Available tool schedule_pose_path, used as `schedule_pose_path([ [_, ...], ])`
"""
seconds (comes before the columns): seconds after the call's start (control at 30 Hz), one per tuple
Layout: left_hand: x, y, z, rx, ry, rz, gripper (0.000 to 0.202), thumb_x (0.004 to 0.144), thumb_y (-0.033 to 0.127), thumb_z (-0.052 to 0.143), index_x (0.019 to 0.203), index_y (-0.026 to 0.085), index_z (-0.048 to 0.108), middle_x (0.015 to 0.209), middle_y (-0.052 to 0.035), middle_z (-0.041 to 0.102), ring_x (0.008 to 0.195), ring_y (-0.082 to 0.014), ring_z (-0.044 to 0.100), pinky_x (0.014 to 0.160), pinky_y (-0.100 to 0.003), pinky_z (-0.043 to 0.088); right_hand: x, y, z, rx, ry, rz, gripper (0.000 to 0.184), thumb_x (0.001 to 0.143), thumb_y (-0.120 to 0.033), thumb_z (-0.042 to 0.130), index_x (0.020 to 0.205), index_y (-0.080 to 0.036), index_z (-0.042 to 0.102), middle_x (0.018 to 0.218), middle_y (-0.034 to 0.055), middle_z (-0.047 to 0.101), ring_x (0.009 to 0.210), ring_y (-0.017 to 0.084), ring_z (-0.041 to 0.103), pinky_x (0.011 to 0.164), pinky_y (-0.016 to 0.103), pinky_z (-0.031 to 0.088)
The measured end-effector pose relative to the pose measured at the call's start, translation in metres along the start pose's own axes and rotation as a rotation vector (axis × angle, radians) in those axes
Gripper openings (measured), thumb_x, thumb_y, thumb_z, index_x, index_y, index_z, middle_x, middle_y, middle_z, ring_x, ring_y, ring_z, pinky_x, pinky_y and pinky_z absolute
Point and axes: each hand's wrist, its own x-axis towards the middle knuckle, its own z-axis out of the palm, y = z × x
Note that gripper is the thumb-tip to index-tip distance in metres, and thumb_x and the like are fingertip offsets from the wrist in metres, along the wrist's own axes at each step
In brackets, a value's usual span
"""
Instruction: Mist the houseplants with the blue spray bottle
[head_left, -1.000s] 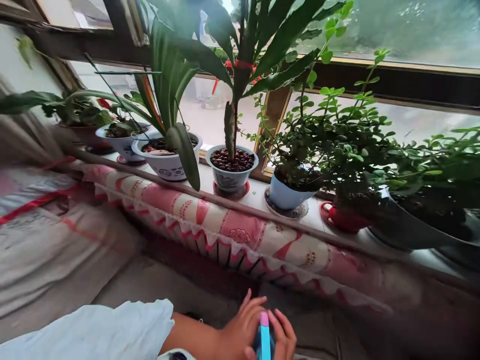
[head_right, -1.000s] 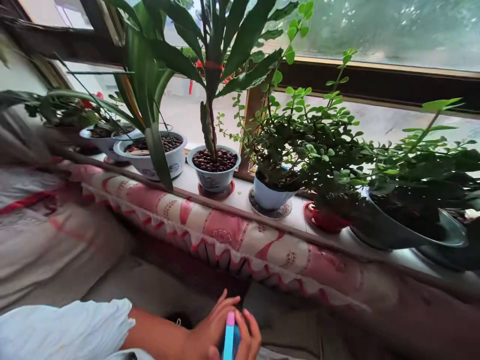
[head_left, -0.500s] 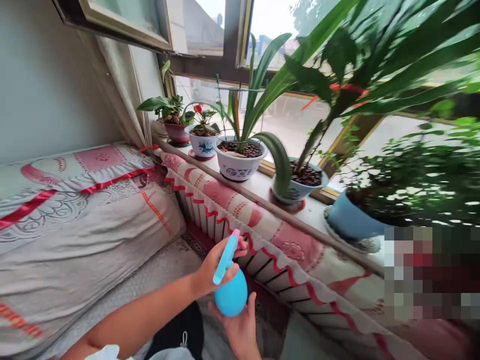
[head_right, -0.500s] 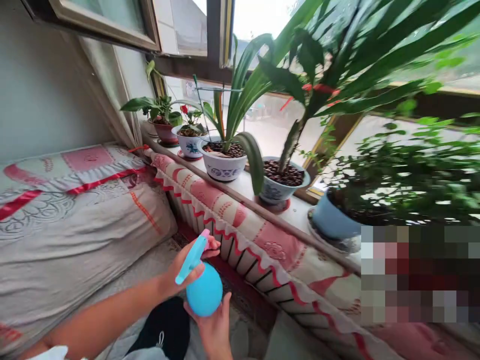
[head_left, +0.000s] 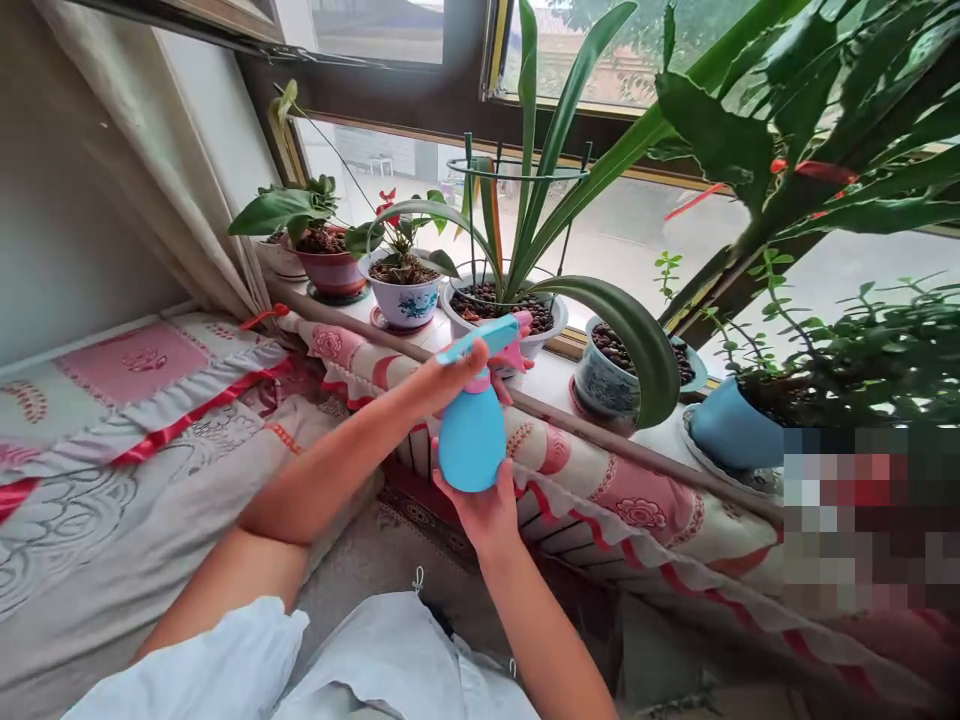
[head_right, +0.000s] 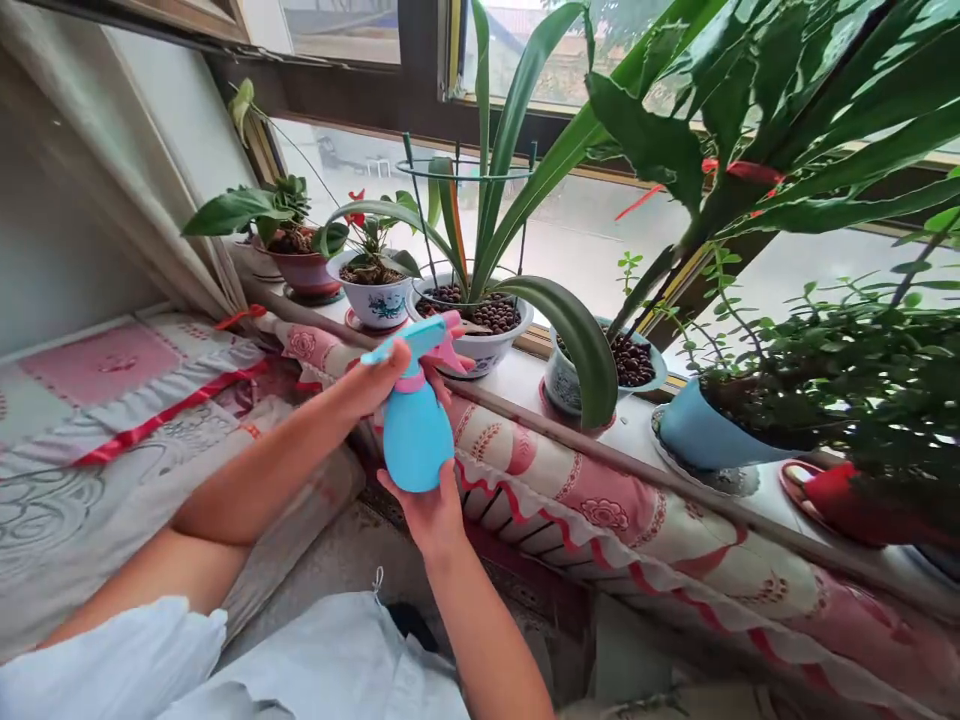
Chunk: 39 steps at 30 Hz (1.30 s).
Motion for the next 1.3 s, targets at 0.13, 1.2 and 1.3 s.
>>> schedule_pose_path([
  [0.13,0.054,0.046,-0.015,0.108,-0.104,0.047,0.075,0.082,0.065,0.047,0.138,0.014,0.044,0.103,-0.0083,0.07,0.085,-0.0232,0.07,0.066,-0.029,0.055,0.025,-0.032,0.04,0.01,-0.109,-0.031,0.072,0.07,-0.071,0.062,0.123,-0.022,0.055,0.125,0.0098,0.061,0.114,0.029,0.059,0.087,0.044,0.053],
  [1.2,-0.052,-0.063,0.096,0.289,0.463,-0.045,0.06,0.064,0.046,0.073,0.115,0.019,0.056,0.105,-0.0072,0.066,0.095,-0.0266,0.062,0.083,-0.036,0.049,-0.011,-0.117,-0.029,-0.93,-0.305,-0.308,0.078,0.077,-0.068,0.056,0.142,-0.027,0.039,0.151,0.008,0.037,0.139,0.031,0.033,0.112,0.05,0.031],
  [1.3,-0.059,-0.069,0.123,0.291,0.487,-0.152,0.055,0.058,0.037,0.073,0.107,0.016,0.059,0.096,-0.0044,0.067,0.086,-0.0236,0.061,0.079,-0.033,0.049,-0.021,-0.125,-0.02,-1.201,-0.403,-0.372,0.096,0.07,-0.063,0.068,0.148,-0.023,0.027,0.151,0.014,0.035,0.135,0.035,0.037,0.109,0.053,0.034],
])
